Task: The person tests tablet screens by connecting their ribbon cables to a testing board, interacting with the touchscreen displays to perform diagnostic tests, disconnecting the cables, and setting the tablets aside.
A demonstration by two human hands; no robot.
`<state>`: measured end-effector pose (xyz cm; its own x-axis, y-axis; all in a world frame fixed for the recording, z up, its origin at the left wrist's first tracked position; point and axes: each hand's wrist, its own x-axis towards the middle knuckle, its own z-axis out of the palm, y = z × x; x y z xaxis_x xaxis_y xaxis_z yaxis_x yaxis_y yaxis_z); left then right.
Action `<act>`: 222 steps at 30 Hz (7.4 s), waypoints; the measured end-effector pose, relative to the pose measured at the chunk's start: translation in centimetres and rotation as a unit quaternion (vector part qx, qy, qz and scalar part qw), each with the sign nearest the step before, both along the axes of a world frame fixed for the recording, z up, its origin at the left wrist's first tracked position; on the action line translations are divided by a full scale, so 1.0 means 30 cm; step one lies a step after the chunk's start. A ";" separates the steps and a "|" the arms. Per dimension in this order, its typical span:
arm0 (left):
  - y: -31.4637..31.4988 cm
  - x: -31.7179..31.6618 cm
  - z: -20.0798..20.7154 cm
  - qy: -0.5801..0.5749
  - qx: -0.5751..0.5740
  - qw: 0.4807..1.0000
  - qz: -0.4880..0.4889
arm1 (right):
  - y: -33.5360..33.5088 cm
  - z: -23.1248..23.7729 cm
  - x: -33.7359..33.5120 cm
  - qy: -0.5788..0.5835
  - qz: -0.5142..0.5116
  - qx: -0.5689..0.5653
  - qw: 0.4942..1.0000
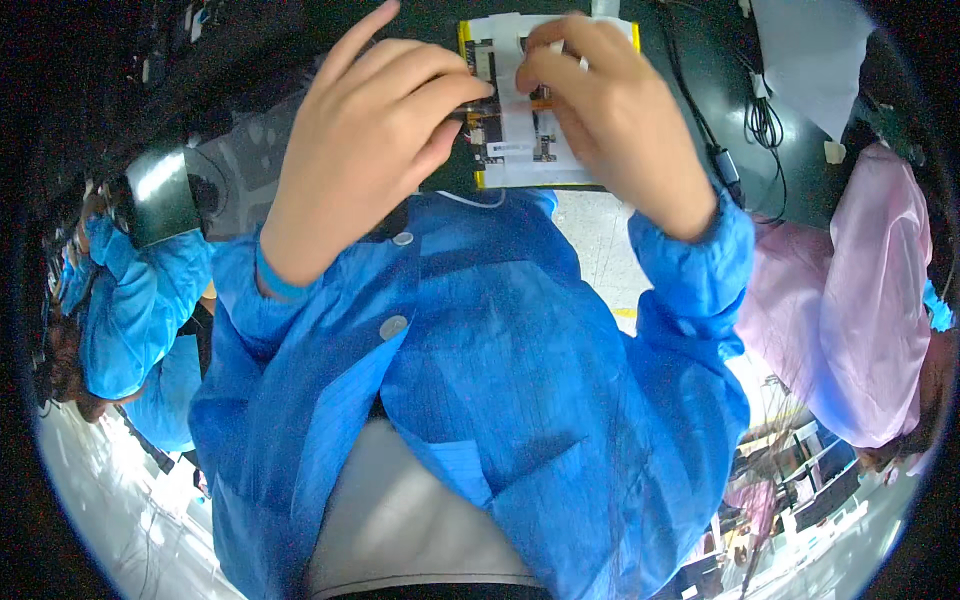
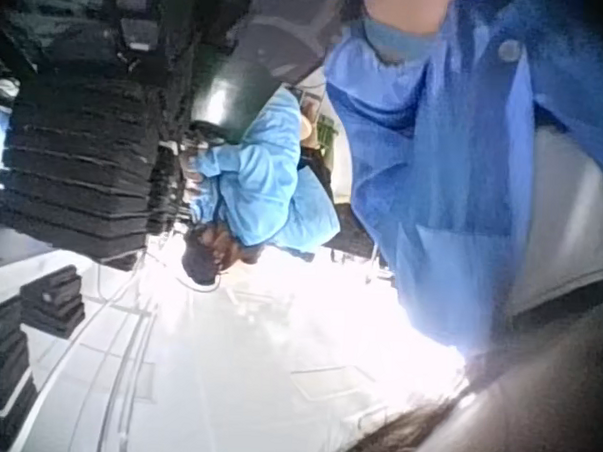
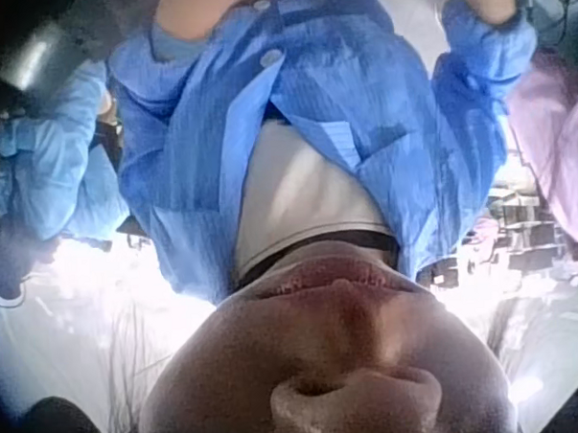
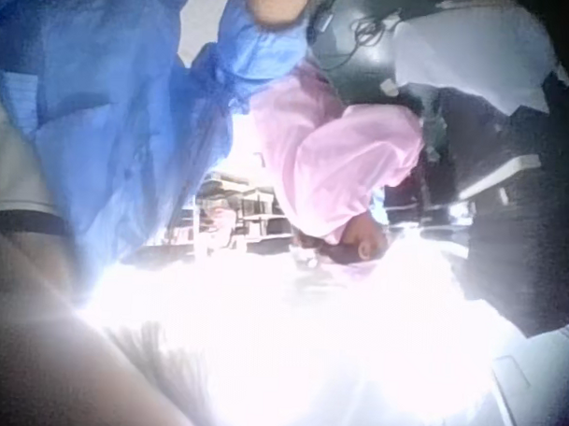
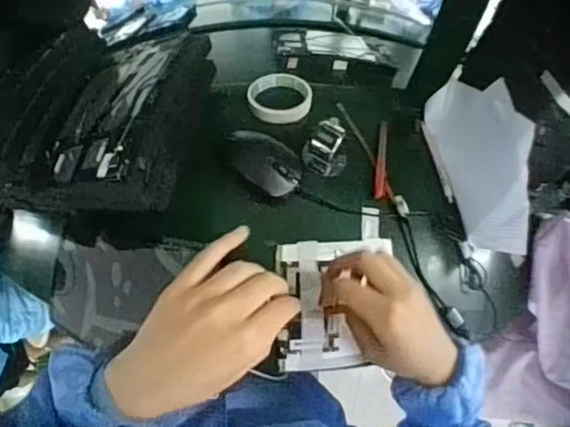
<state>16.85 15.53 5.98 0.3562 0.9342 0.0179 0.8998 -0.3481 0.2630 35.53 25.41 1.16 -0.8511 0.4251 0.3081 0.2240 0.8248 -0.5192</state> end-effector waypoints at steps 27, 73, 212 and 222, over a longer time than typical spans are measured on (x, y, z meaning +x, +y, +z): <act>0.084 -0.001 -0.088 -0.002 0.193 0.978 -0.084 | -0.097 -0.104 0.080 0.021 -0.015 0.084 0.996; -0.617 -0.461 0.424 -0.095 0.267 0.896 0.342 | -0.412 0.084 -0.291 0.289 -0.162 -0.196 0.923; -0.352 -0.608 0.074 -0.648 0.053 0.755 0.087 | 0.182 0.505 -0.066 0.460 -0.330 -0.396 0.723; -0.324 -0.581 0.084 -0.589 0.150 0.753 0.250 | 1.299 0.288 -0.404 0.384 -0.310 -0.405 0.770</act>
<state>-0.58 5.80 8.51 -0.4678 0.8373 0.2831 0.1410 -0.2455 0.9591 23.40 64.39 9.81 -0.1071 0.9935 0.0383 -0.1849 0.0180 -0.9826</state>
